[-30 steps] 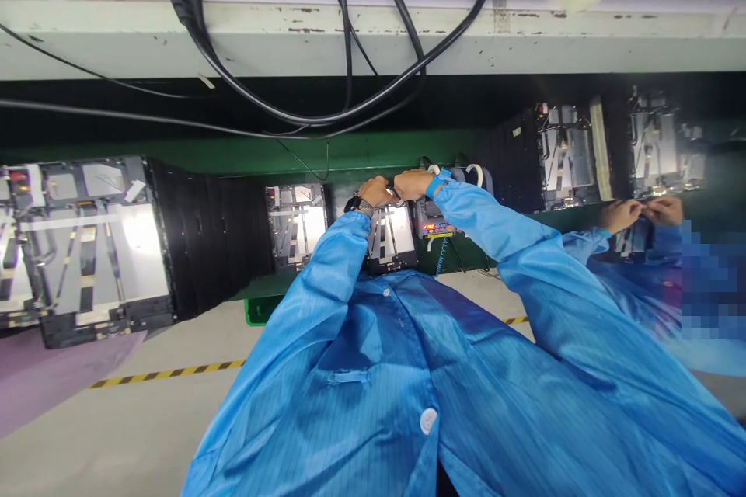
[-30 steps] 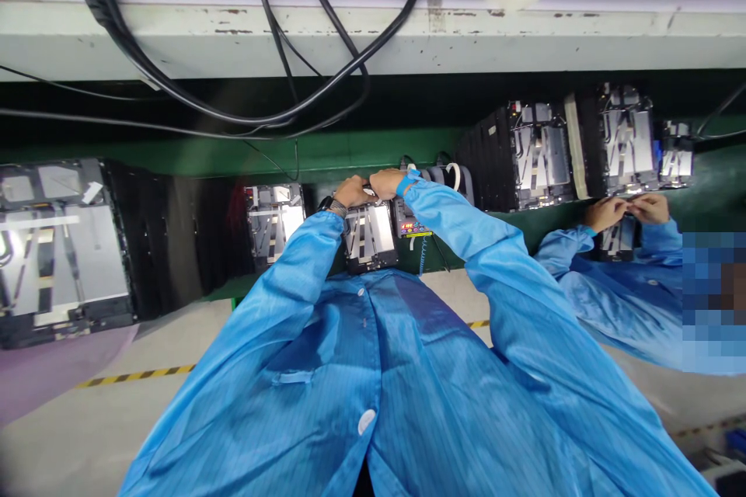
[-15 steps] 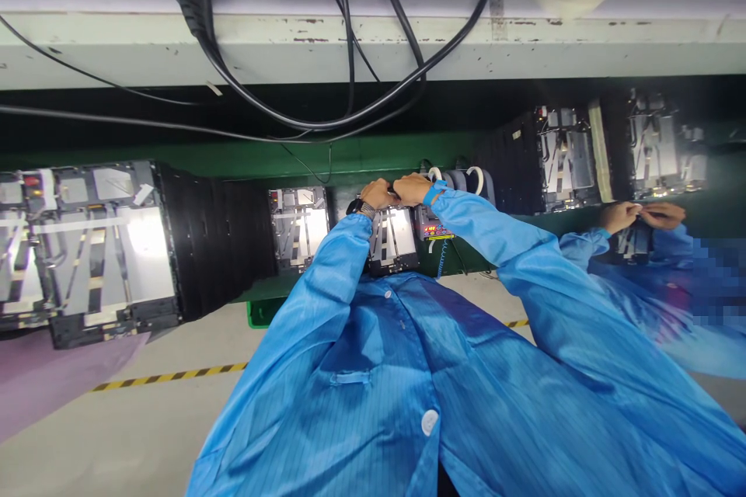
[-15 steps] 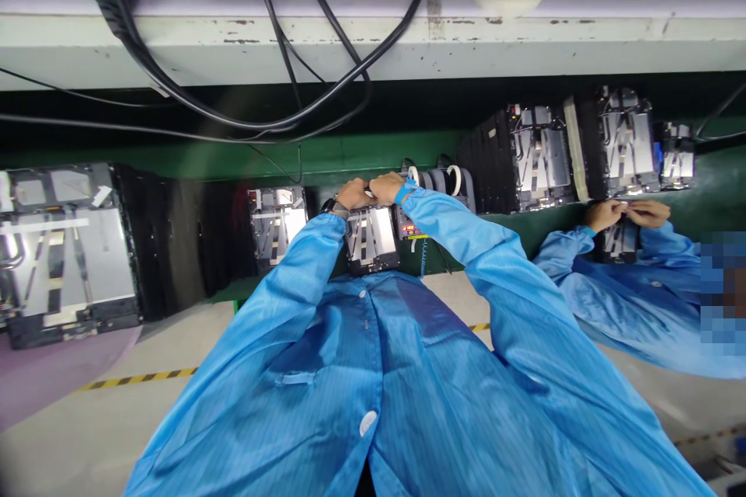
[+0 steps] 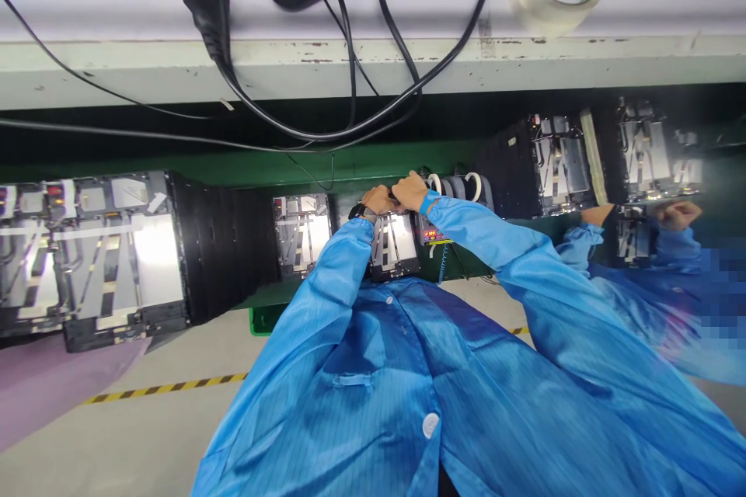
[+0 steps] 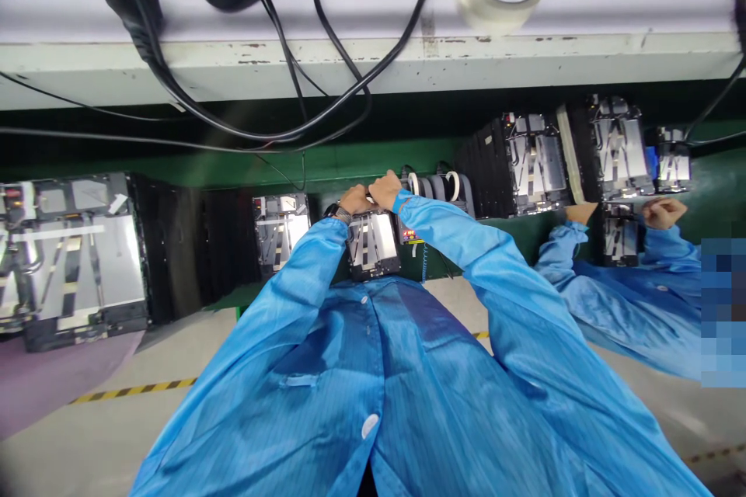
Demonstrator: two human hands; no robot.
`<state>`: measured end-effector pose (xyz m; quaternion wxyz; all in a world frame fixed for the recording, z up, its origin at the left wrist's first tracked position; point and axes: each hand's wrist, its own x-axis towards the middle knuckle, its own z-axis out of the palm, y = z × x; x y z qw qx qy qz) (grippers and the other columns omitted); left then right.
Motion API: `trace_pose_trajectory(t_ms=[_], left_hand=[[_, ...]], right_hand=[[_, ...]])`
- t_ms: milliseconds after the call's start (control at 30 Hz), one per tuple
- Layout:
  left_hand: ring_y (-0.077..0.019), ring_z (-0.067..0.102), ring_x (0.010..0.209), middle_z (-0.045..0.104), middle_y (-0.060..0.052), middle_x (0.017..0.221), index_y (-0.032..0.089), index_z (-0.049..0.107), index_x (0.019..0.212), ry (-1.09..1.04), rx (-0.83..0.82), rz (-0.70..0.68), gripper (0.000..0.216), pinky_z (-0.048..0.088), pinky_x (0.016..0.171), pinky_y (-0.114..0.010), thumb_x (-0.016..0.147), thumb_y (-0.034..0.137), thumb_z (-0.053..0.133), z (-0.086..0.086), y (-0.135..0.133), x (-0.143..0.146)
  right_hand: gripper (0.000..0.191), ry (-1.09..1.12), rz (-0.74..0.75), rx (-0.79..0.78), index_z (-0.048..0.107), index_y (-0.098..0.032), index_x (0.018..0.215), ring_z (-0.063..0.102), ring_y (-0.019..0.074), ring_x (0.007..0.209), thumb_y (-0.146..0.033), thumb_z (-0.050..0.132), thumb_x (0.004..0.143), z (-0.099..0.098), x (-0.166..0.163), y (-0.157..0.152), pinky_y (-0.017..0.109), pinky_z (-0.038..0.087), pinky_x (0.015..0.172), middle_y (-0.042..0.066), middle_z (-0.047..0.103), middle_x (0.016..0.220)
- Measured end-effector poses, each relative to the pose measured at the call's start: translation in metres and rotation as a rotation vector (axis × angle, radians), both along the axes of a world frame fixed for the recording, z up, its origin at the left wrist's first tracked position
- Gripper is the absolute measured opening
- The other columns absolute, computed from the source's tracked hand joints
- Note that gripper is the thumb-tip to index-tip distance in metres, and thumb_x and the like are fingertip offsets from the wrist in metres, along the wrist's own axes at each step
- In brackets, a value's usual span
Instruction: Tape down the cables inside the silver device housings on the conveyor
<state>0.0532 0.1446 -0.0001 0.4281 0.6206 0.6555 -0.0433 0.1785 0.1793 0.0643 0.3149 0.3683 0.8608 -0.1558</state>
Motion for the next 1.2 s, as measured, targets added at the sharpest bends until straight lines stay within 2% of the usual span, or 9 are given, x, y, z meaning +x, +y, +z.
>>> trace_pose_trajectory(t_ms=[200,333,600,700,800,933,1000,1100,1200], left_hand=[[-0.0287,0.072,0.115,0.079,-0.01,0.116,0.024,0.078,0.122,-0.006,0.002,0.002,0.063,0.053,0.092,-0.03,0.069,0.058,0.086,-0.007,0.001,-0.001],[-0.0278,0.071,0.117,0.077,-0.012,0.122,0.023,0.075,0.127,0.015,0.013,0.022,0.068,0.052,0.096,-0.03,0.068,0.054,0.087,-0.011,0.0,0.0],[-0.0261,0.074,0.104,0.08,-0.008,0.106,0.024,0.079,0.115,-0.074,-0.033,-0.053,0.051,0.054,0.09,-0.031,0.071,0.049,0.086,-0.005,0.003,-0.007],[-0.0291,0.073,0.11,0.079,-0.012,0.113,0.022,0.077,0.12,-0.048,-0.01,-0.069,0.065,0.053,0.094,-0.033,0.067,0.058,0.088,-0.003,0.0,-0.005],[-0.0326,0.069,0.121,0.076,-0.017,0.122,0.02,0.072,0.129,0.033,0.054,-0.069,0.078,0.051,0.099,-0.037,0.067,0.066,0.086,-0.004,-0.005,-0.001],[-0.0374,0.067,0.122,0.074,-0.021,0.121,0.018,0.073,0.123,0.101,0.077,-0.114,0.074,0.045,0.107,-0.046,0.07,0.069,0.084,-0.003,-0.008,0.006],[-0.0395,0.065,0.124,0.074,-0.021,0.12,0.018,0.073,0.117,0.08,0.112,-0.148,0.07,0.038,0.114,-0.052,0.069,0.068,0.085,0.002,-0.008,0.006],[-0.0399,0.057,0.132,0.07,-0.019,0.128,0.019,0.07,0.124,-0.024,0.189,-0.114,0.071,0.031,0.12,-0.056,0.069,0.061,0.088,0.013,-0.014,-0.006],[-0.0361,0.052,0.139,0.066,-0.015,0.137,0.022,0.065,0.136,-0.11,0.273,0.024,0.07,0.033,0.121,-0.051,0.075,0.048,0.087,0.022,-0.032,-0.038]], right_hand=[[0.033,-0.011,0.056,0.055,0.077,-0.007,0.102,0.073,0.0338,0.109,-0.033,0.083,0.082,-0.002,0.007,0.021,0.046,0.03,0.109,0.024,0.078,0.109],[0.041,-0.038,0.068,0.085,0.077,-0.011,0.106,0.074,0.0333,0.107,-0.036,0.088,0.076,-0.008,0.009,0.032,0.047,0.032,0.109,0.02,0.079,0.111],[0.047,-0.02,0.048,0.073,0.078,-0.013,0.102,0.074,0.0337,0.106,-0.044,0.092,0.07,-0.013,0.006,0.027,0.049,0.032,0.111,0.021,0.078,0.108],[0.043,0.009,-0.003,0.069,0.077,-0.014,0.098,0.074,0.0339,0.103,-0.044,0.09,0.071,-0.005,0.004,0.027,0.053,0.03,0.112,0.019,0.079,0.101],[0.038,0.09,-0.088,0.064,0.075,-0.014,0.099,0.074,0.0334,0.099,-0.042,0.086,0.077,0.012,0.005,0.028,0.053,0.03,0.112,0.017,0.079,0.094],[0.034,0.348,-0.269,0.136,0.066,-0.013,0.12,0.07,0.0286,0.103,-0.032,0.069,0.091,0.039,0.021,0.021,0.043,0.036,0.105,0.014,0.077,0.108],[0.036,0.5,-0.323,0.095,0.061,-0.016,0.129,0.069,0.0234,0.1,-0.025,0.062,0.094,0.047,0.035,0.014,0.034,0.04,0.097,0.009,0.076,0.108],[0.039,0.623,-0.394,-0.016,0.057,-0.017,0.132,0.068,0.0179,0.09,-0.017,0.057,0.094,0.044,0.05,-0.005,0.026,0.044,0.082,0.003,0.075,0.099],[0.039,0.632,-0.432,-0.067,0.057,-0.017,0.132,0.066,0.0173,0.086,-0.013,0.052,0.093,0.027,0.048,-0.029,0.026,0.044,0.076,0.001,0.074,0.095]])
